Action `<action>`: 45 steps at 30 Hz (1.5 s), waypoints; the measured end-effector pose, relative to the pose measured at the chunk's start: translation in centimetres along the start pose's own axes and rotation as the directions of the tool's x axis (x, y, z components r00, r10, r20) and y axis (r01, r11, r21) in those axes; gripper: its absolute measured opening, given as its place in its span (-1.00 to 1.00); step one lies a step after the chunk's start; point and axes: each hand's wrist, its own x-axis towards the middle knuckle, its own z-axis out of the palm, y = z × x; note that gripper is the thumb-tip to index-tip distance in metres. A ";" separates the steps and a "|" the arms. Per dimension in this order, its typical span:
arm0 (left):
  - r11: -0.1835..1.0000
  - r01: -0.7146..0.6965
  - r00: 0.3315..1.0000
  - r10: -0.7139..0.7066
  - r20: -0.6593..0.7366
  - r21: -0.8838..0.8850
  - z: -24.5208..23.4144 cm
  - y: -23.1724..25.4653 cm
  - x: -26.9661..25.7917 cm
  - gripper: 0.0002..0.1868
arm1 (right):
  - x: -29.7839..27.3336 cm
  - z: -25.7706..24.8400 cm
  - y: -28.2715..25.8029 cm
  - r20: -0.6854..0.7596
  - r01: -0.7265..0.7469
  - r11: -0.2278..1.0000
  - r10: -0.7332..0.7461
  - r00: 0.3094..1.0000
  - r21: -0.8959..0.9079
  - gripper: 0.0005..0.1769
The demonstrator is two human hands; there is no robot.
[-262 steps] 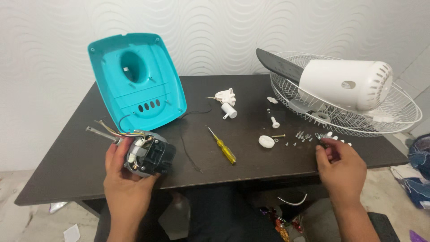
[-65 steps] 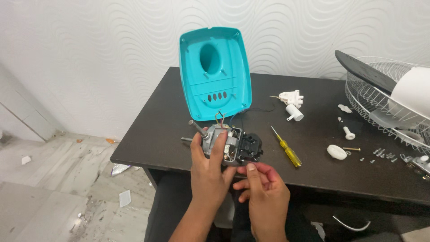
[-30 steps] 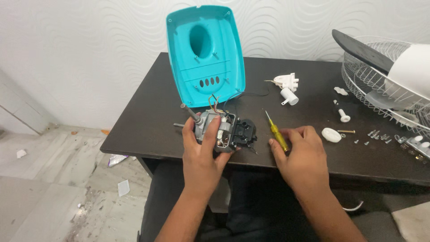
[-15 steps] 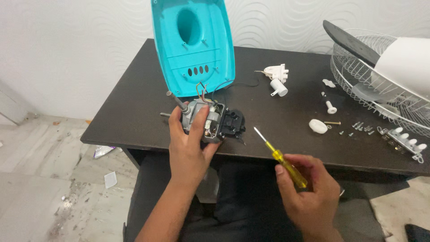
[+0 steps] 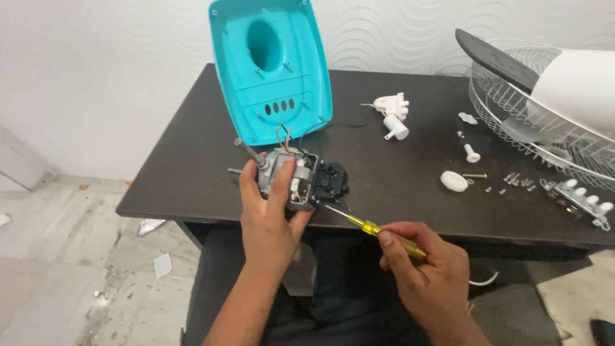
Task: The person assembles an electric fan motor by inserting screws and tightening them with a screwdriver. They repeatedly pick up screws, place them into the motor housing, and use a yellow-handled screwdriver to secure them. The person also handles a white plastic component and attaches it to the motor shaft.
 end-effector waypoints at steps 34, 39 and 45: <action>1.000 0.000 1.000 -0.001 -0.005 -0.027 -0.1 -0.1 0.3 -0.13 | 3.1 0.0 -0.1 0.152 0.143 0.988 -0.132 0.980 -0.064 -0.57; 1.000 0.003 1.000 -0.003 0.013 0.004 -0.1 -0.1 0.1 -0.12 | 3.0 -0.6 -0.7 0.154 0.014 0.989 0.009 0.988 -0.144 -0.71; 0.999 0.017 1.000 -0.016 0.024 -0.041 -0.2 0.2 0.2 -0.13 | 2.7 0.2 -2.5 0.034 -0.076 0.984 0.083 0.996 -0.160 -0.71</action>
